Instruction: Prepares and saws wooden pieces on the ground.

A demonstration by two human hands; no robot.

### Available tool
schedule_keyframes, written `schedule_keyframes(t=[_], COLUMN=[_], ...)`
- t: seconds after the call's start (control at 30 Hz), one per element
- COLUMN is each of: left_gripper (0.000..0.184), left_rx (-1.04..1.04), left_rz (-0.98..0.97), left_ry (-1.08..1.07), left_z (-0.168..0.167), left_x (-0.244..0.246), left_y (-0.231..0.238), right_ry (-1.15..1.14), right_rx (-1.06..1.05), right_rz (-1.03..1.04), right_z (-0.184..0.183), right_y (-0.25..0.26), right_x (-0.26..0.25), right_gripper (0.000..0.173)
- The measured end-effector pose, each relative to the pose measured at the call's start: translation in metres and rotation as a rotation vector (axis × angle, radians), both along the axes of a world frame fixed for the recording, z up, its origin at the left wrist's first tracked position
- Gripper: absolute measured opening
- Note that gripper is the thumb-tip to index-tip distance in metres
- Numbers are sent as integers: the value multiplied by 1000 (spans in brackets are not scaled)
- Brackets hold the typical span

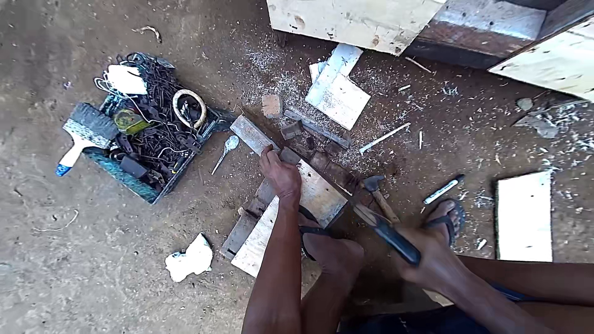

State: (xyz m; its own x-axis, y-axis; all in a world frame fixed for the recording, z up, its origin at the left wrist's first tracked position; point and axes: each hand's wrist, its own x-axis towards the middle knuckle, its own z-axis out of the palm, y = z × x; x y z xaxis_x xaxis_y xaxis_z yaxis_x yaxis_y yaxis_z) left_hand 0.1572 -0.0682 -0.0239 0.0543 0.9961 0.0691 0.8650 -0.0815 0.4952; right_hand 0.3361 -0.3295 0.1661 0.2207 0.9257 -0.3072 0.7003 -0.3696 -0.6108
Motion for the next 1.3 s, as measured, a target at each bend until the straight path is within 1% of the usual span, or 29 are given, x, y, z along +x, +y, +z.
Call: schedule_keyframes(t=[0.07, 0.1, 0.17, 0.23, 0.27, 0.3, 0.33, 0.37, 0.4, 0.43, 0.47, 0.5, 0.53, 0.6, 0.67, 0.7, 0.73, 0.77, 0.8, 0.83, 0.9, 0.93, 0.97, 1.0, 1.07, 1.13, 1.2, 1.27, 1.3], left_gripper=[23, 23, 24, 24, 24, 25, 24, 24, 24, 24, 25, 25, 25, 25, 26, 26, 26, 26, 26, 25, 25, 25, 25, 24, 23, 24, 26, 25, 25], left_rx=[-3, 6, -10, -8, -2, -2, 3, 2, -2, 3, 3, 5, 13, -10, 15, 14, -3, 1, -1, -14, 2, -2, -9, 0, -4, -1, -11, -14, -17], left_rz=[-7, -16, -36, -30, -20, -9, 0, 4, 4, 6, 6, 2, -5, -23, -33, -27, -19, -7, -2, -5, -6, -11, -19, -26, -45, -42, -22, -3, -5], left_ry=[-4, -10, -5, -3, 1, 10, 17, 23, 22, 12, 3, -10, -18, -12, -29, -30, -20, -18, -11, 3, 0, -2, -6, -12, -11, -6, -1, 12, 21], left_z=[1, 1, 3, 5, 5, 5, 4, 3, 2, 1, 1, 0, -1, 1, 2, 1, 3, 3, 2, 4, 1, 0, 1, 1, 3, 3, 3, 2, 2], left_x=[-2, -2, -7, -3, -1, 0, 0, -1, -1, 0, 1, 1, -1, -8, -3, -4, -6, -3, -2, -5, -3, -4, -5, -4, -8, -6, -5, -4, -5], left_y=[-2, 0, -4, -4, -3, -4, -5, -6, -7, -5, -6, -5, -1, -10, 0, -3, -9, -7, -7, -11, -4, -6, -8, -4, -7, -3, -6, -7, -7], right_ry=[49, 68, 33, -2, 41, 87, 116, 119, 93, 25, 21, 42, 69, 83, 19, 32, 81, 122, 130, 125, 30, 26, 48, 52, 32, -2, 135, 244, 242], right_rx=[-41, -68, -40, -68, -186, -325, -390, -316, -186, -34, 39, 38, 6, -54, -9, -79, -198, -303, -330, -270, -21, 42, 37, 10, -34, -49, -239, -355, -317], right_rz=[-14, -19, -15, -12, -16, -31, -38, -23, -5, -7, -20, -30, -42, -50, -55, -40, -38, -55, -55, -38, -8, -12, -15, -14, -26, -41, -69, -93, -81], right_z=[-26, -28, -12, 35, 69, 98, 108, 94, 58, 14, -18, -35, -39, -23, 9, 40, 73, 97, 103, 88, 11, -17, -32, -35, -15, 25, 70, 75, 59], right_y=[49, 52, 15, -34, -43, -35, -21, -20, -20, -8, 14, 37, 49, 27, -16, -42, -54, -45, -35, -34, -17, 3, 22, 33, 13, -34, -69, -64, -49], right_x=[-12, -14, -9, 6, 13, 15, 15, 15, 13, 6, -3, -8, -11, -11, 2, 9, 15, 17, 15, 12, 7, 0, -5, -8, -11, 0, 18, 25, 22], right_gripper=[22, 23, 23, 23, 21, 20, 19, 18, 20, 21, 20, 21, 22, 22, 23, 23, 22, 21, 19, 19, 22, 22, 21, 21, 21, 23, 28, 35, 32])
